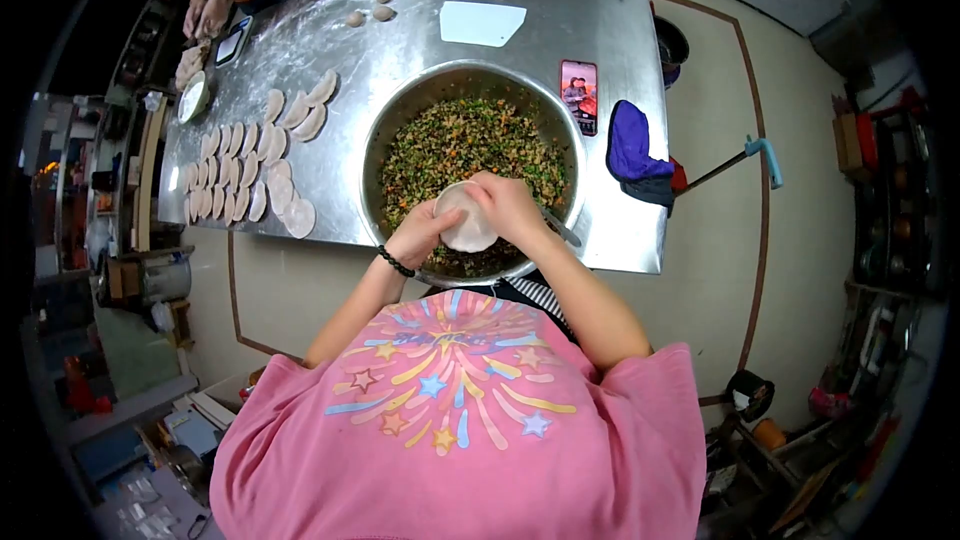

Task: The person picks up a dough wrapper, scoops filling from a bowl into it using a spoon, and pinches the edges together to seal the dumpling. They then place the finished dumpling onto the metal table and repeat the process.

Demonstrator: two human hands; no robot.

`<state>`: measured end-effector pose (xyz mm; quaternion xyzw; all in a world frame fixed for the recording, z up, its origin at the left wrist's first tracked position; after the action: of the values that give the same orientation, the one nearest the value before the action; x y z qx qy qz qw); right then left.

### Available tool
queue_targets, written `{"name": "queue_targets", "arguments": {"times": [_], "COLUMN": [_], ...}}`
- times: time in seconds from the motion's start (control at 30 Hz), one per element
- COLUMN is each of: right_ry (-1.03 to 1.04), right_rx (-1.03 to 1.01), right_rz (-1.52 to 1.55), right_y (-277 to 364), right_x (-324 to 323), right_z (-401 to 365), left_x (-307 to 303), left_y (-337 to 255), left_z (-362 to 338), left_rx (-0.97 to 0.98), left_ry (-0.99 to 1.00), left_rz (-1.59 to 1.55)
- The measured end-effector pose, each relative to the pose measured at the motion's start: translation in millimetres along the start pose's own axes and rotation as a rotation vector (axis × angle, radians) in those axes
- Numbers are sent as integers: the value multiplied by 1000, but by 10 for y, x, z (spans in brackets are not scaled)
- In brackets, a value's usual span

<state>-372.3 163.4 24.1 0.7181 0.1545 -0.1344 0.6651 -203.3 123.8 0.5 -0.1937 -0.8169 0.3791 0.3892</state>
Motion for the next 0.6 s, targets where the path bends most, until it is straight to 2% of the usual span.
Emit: {"name": "queue_targets", "arguments": {"times": [0.13, 0.2, 0.23, 0.3, 0.33, 0.43, 0.53, 0.6], "right_ry": [133, 72, 11, 92, 167, 166, 220, 196], "right_rx": [36, 65, 92, 84, 81, 156, 108, 88], "right_rz": [20, 59, 100, 164, 230, 255, 277, 179], "right_y": [-66, -81, -84, -148, -174, -173, -211, -189], "right_x": [-32, -23, -20, -1, 10, -23, 20, 19], "right_z": [31, 32, 41, 45, 36, 42, 32, 20], "left_x": [-10, 51, 39, 39, 65, 93, -7, -33], "left_y": [-25, -30, -20, -34, -56, -81, -78, -105], "left_z": [-29, -20, -16, -22, -31, -33, -26, -31], "left_rx": [-77, 13, 17, -5, -6, 40, 4, 13], "left_ry": [35, 50, 47, -1, -3, -51, -66, -148], "left_rz": [63, -160, -162, 56, 54, -95, 76, 418]}}
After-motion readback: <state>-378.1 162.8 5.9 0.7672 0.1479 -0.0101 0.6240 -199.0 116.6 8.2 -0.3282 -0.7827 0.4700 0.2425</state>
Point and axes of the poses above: each hand's wrist, its own z-axis towards the middle knuckle, its own x-axis out of the palm, y = z × x, the point moved 1 cm from there along z, towards the middle knuckle, and after that the axes turned 10 degrees about y, right-handed, at the moved point
